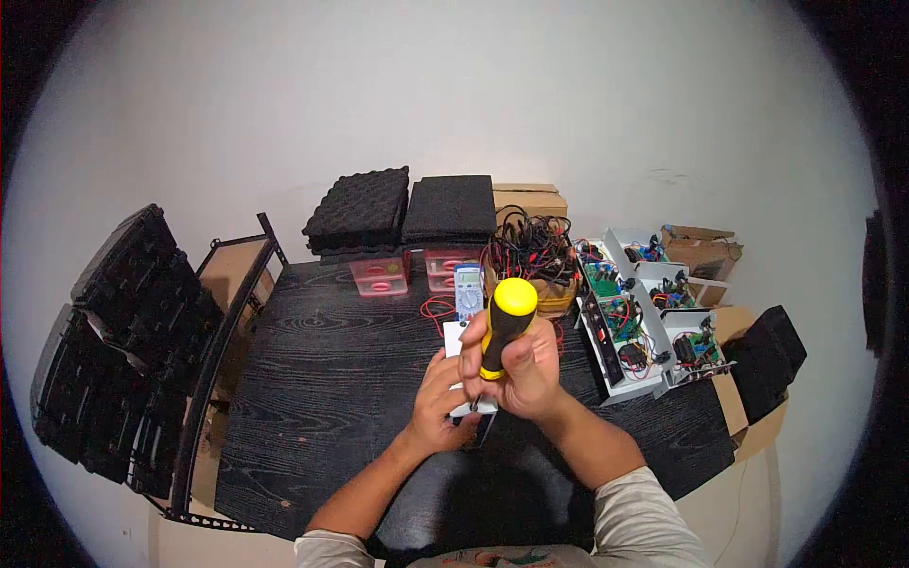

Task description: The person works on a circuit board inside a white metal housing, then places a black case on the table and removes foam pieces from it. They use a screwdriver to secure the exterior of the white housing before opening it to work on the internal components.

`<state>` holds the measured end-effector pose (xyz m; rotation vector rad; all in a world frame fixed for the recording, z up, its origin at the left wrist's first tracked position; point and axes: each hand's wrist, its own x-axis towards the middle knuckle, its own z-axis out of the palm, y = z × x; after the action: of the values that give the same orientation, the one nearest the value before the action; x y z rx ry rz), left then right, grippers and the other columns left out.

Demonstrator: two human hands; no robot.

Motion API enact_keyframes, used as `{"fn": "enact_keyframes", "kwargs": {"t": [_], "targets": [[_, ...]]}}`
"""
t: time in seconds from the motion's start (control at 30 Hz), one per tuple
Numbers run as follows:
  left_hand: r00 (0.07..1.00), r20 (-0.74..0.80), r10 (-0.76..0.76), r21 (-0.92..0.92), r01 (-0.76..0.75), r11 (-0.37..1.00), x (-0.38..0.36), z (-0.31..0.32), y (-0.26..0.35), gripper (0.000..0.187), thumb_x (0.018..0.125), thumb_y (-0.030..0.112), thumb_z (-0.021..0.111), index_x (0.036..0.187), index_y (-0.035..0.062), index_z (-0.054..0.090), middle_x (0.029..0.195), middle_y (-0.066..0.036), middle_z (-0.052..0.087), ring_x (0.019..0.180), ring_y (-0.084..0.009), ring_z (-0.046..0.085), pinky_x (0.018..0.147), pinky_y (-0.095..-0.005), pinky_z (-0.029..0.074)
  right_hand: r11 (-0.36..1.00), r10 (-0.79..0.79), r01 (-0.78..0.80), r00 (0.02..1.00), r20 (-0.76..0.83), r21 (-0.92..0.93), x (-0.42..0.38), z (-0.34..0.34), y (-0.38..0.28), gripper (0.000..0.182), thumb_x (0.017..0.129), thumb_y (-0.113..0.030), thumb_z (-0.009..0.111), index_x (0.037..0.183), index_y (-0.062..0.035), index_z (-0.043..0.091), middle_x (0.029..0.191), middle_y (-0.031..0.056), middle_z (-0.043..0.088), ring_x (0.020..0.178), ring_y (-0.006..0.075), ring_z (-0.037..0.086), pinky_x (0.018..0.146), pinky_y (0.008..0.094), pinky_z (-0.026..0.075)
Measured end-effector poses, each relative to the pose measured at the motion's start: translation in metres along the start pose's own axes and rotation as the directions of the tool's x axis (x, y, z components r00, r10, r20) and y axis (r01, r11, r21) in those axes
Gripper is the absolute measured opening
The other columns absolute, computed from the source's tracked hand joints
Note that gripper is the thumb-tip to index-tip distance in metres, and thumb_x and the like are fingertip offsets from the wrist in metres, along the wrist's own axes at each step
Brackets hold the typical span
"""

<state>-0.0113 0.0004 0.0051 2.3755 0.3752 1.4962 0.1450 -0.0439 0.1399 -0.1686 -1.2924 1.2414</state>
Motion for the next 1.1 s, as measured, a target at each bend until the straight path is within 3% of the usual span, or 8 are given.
{"fn": "enact_keyframes", "kwargs": {"t": [0.1, 0.23, 0.33, 0.4, 0.5, 0.67, 0.9, 1.1], "targets": [[0.999, -0.043, -0.02, -0.021, 0.019, 1.0, -0.004, 0.003, 0.001, 0.038, 0.078, 0.02, 0.077, 0.113, 0.0069, 0.072, 0.13, -0.018, 0.065, 0.13, -0.0382, 0.058, 0.115, -0.0629, 0.031, 0.998, 0.045, -0.047, 0.996, 0.082, 0.029, 0.008, -0.001, -0.005, 0.067, 0.101, -0.059, 0.055, 0.121, 0.005, 0.055, 0.087, 0.0129, 0.068, 0.057, 0.0098, 0.054, 0.051, 0.0211, 0.042], [0.999, -0.001, -0.04, -0.015, 0.04, 0.999, -0.006, 0.002, -0.002, 0.038, 0.077, 0.019, 0.077, 0.112, 0.0067, 0.072, 0.131, -0.018, 0.064, 0.131, -0.038, 0.057, 0.115, -0.0634, 0.031, 0.994, 0.072, -0.077, 0.995, 0.073, 0.072, 0.011, -0.011, -0.004, 0.072, 0.101, -0.065, 0.049, 0.142, -0.0068, 0.039, 0.087, 0.0109, 0.064, 0.07, 0.0108, 0.059, 0.062, 0.0238, 0.049], [1.0, -0.005, -0.008, -0.027, 0.008, 1.0, -0.005, 0.001, -0.004, 0.038, 0.075, 0.017, 0.077, 0.112, 0.0072, 0.072, 0.131, -0.018, 0.064, 0.133, -0.0381, 0.056, 0.115, -0.0635, 0.03, 0.987, -0.147, 0.147, 0.989, -0.005, -0.063, 0.008, -0.006, 0.013, 0.073, 0.095, -0.049, 0.071, 0.145, -0.0119, 0.033, 0.093, 0.0107, 0.063, 0.075, 0.0115, 0.062, 0.065, 0.024, 0.051], [0.999, -0.025, 0.02, -0.045, -0.021, 0.999, -0.002, 0.001, -0.003, 0.039, 0.074, 0.016, 0.077, 0.112, 0.0077, 0.073, 0.131, -0.018, 0.064, 0.133, -0.0381, 0.055, 0.116, -0.0636, 0.03, 0.97, -0.243, 0.244, 0.965, -0.1, 0.008, 0.006, 0.004, 0.018, 0.069, 0.084, -0.029, 0.088, 0.134, -0.0068, 0.047, 0.097, 0.0081, 0.063, 0.08, 0.0111, 0.063, 0.069, 0.0255, 0.054], [0.998, -0.02, -0.067, -0.043, 0.066, 0.997, -0.008, 0.005, -0.003, 0.038, 0.073, 0.014, 0.077, 0.111, 0.0089, 0.073, 0.129, -0.016, 0.066, 0.131, -0.038, 0.057, 0.116, -0.0634, 0.03, 0.975, -0.209, 0.195, 0.968, -0.137, -0.111, 0.003, 0.002, 0.017, 0.053, 0.082, -0.024, 0.089, 0.12, -0.0025, 0.058, 0.097, 0.0067, 0.065, 0.081, 0.0102, 0.063, 0.07, 0.0261, 0.055], [0.998, -0.028, -0.058, -0.055, 0.056, 0.997, 0.0, 0.0, 0.005, 0.036, 0.072, 0.011, 0.076, 0.108, 0.0083, 0.073, 0.125, -0.015, 0.067, 0.129, -0.0378, 0.058, 0.116, -0.0617, 0.031, 0.989, 0.064, -0.065, 0.998, 0.017, 0.136, 0.006, -0.01, 0.007, 0.057, 0.103, -0.051, 0.059, 0.124, 0.0019, 0.059, 0.094, 0.009, 0.067, 0.072, 0.0106, 0.062, 0.059, 0.0206, 0.047], [1.0, -0.018, -0.015, -0.002, 0.015, 1.0, 0.007, 0.0, 0.006, 0.033, 0.072, 0.011, 0.077, 0.105, 0.0078, 0.074, 0.124, -0.015, 0.068, 0.128, -0.0374, 0.059, 0.116, -0.0612, 0.031, 0.954, 0.088, -0.096, 0.995, 0.041, 0.283, 0.016, -0.009, 0.003, 0.048, 0.109, -0.054, 0.038, 0.125, -0.0088, 0.044, 0.075, 0.0057, 0.052, 0.059, 0.013, 0.049, 0.052, 0.026, 0.037], [0.998, -0.063, 0.026, -0.032, -0.028, 0.999, 0.001, 0.001, -0.001, 0.035, 0.072, 0.013, 0.079, 0.106, 0.0078, 0.073, 0.123, -0.014, 0.067, 0.127, -0.0372, 0.059, 0.115, -0.0619, 0.031, 0.991, -0.042, 0.051, 0.996, -0.072, 0.124, 0.006, 0.002, 0.013, 0.062, 0.093, -0.054, 0.069, 0.127, -0.0089, 0.045, 0.089, 0.0049, 0.057, 0.062, 0.0115, 0.054, 0.048, 0.0219, 0.039]]}}
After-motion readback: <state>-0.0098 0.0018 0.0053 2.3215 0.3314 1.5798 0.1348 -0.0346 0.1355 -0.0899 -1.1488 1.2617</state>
